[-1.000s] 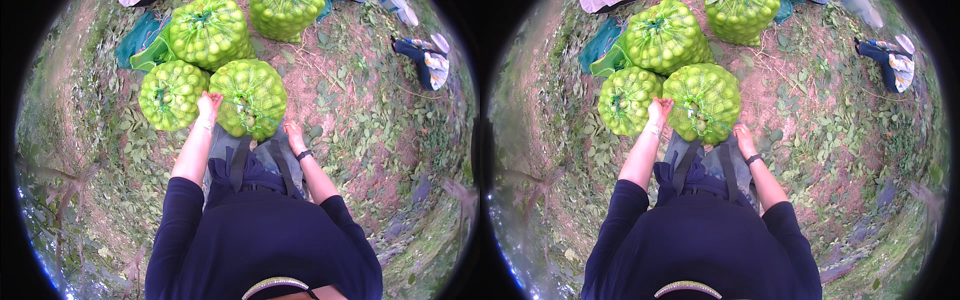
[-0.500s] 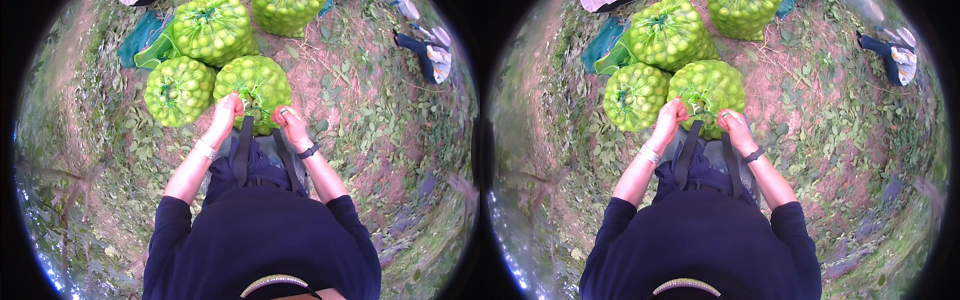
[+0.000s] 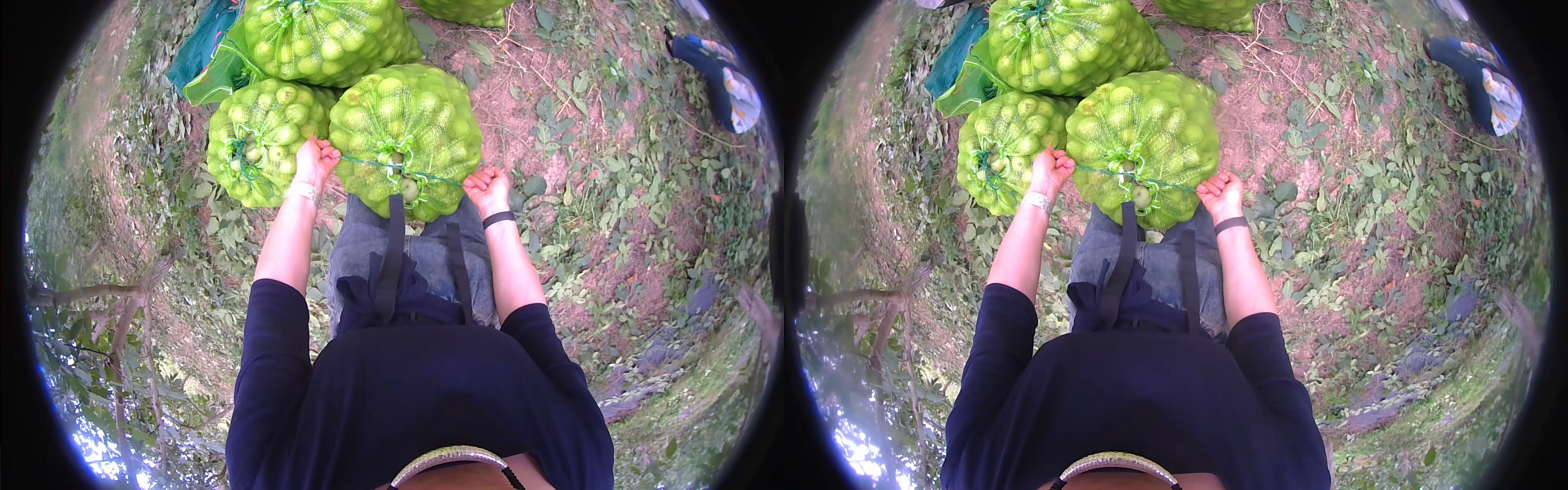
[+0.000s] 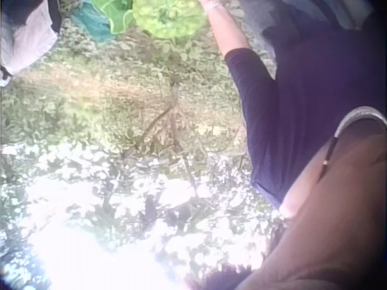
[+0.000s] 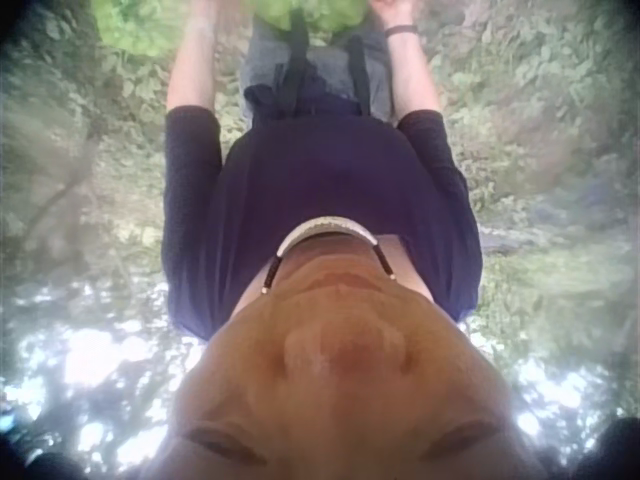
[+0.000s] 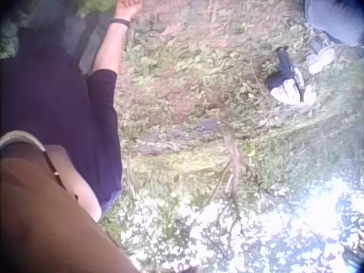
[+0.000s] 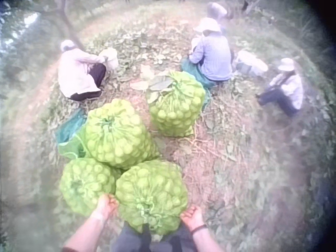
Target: The person collects walnuts from the ground and places them into mesh bags, then ties the bags closed by hand.
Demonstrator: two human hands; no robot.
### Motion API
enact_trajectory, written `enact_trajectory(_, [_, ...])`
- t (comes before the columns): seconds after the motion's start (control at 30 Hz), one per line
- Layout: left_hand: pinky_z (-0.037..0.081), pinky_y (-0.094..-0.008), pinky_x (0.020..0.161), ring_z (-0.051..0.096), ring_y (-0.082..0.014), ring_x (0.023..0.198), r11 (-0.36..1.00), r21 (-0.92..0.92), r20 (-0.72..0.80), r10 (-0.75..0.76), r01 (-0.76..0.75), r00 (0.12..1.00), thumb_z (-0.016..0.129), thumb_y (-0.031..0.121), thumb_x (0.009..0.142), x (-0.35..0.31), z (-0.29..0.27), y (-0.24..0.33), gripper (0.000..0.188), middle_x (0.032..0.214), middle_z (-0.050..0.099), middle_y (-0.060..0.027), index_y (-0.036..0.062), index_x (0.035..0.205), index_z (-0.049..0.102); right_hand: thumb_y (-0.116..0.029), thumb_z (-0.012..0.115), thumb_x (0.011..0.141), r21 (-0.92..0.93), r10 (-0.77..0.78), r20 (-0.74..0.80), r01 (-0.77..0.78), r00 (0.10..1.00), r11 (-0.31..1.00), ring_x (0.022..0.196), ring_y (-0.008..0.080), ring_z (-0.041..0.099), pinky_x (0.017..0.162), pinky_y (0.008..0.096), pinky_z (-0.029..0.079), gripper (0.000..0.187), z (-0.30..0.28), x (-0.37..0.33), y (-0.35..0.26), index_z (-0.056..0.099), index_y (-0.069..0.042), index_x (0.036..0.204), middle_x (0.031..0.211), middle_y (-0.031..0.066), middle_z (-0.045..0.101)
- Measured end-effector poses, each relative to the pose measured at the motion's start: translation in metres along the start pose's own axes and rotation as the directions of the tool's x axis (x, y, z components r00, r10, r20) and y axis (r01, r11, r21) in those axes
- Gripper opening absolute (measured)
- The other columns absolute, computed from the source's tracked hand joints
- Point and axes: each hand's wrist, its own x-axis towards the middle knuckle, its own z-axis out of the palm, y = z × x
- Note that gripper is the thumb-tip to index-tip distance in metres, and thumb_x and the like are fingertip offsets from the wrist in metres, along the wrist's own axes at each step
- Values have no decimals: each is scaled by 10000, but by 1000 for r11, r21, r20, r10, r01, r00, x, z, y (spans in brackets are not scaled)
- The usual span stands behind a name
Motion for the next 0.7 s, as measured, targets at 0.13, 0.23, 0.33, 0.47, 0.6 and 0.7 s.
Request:
enact_trajectory(0.13, [271,-279,439,217,-101,392,1000,-4,43,-23,24,999,292,223,934,7,7,9,236,551,326,-4,71,761,346,-204,316,837,46,59,9,-59,998,997,369,116,201,457,284,246,280,-3,5,0,334,-145,564,446,-21,240])
enact_trajectory(0.23, [281,-270,441,227,-101,395,998,-36,84,-38,42,996,310,223,931,12,7,7,243,559,343,-7,67,752,361,-199,319,841,29,41,28,-42,999,999,367,115,204,458,282,246,279,-7,2,1,339,-142,570,447,-21,244])
enact_trajectory(0.33, [302,-262,453,245,-99,402,988,127,183,62,-86,981,341,236,925,-13,8,11,257,564,364,-8,70,735,382,-195,320,859,-87,-31,114,41,993,995,385,110,228,493,284,292,287,3,-26,-1,351,-125,582,462,-24,264])
enact_trajectory(0.47, [369,-288,495,349,-107,454,536,649,523,202,-540,828,376,273,911,-73,13,12,328,586,427,-35,54,671,418,-181,372,855,-550,-172,317,329,933,768,425,116,313,540,304,372,242,30,-75,11,508,-51,703,477,-15,323])
enact_trajectory(0.6, [447,-416,569,574,-325,652,-602,383,879,3,-701,477,464,341,851,-131,2,-27,328,692,561,-162,22,783,498,-142,438,817,-586,-81,773,660,629,-470,658,237,565,656,352,466,247,40,-103,53,579,-81,1011,731,125,591])
enact_trajectory(0.7, [467,-357,519,586,-258,628,-693,45,934,-227,-720,277,557,311,783,-139,-12,-55,349,797,556,-120,129,1068,473,-133,498,779,-378,56,816,603,576,-703,771,288,591,663,393,473,298,30,-94,75,559,-124,1070,823,150,613])
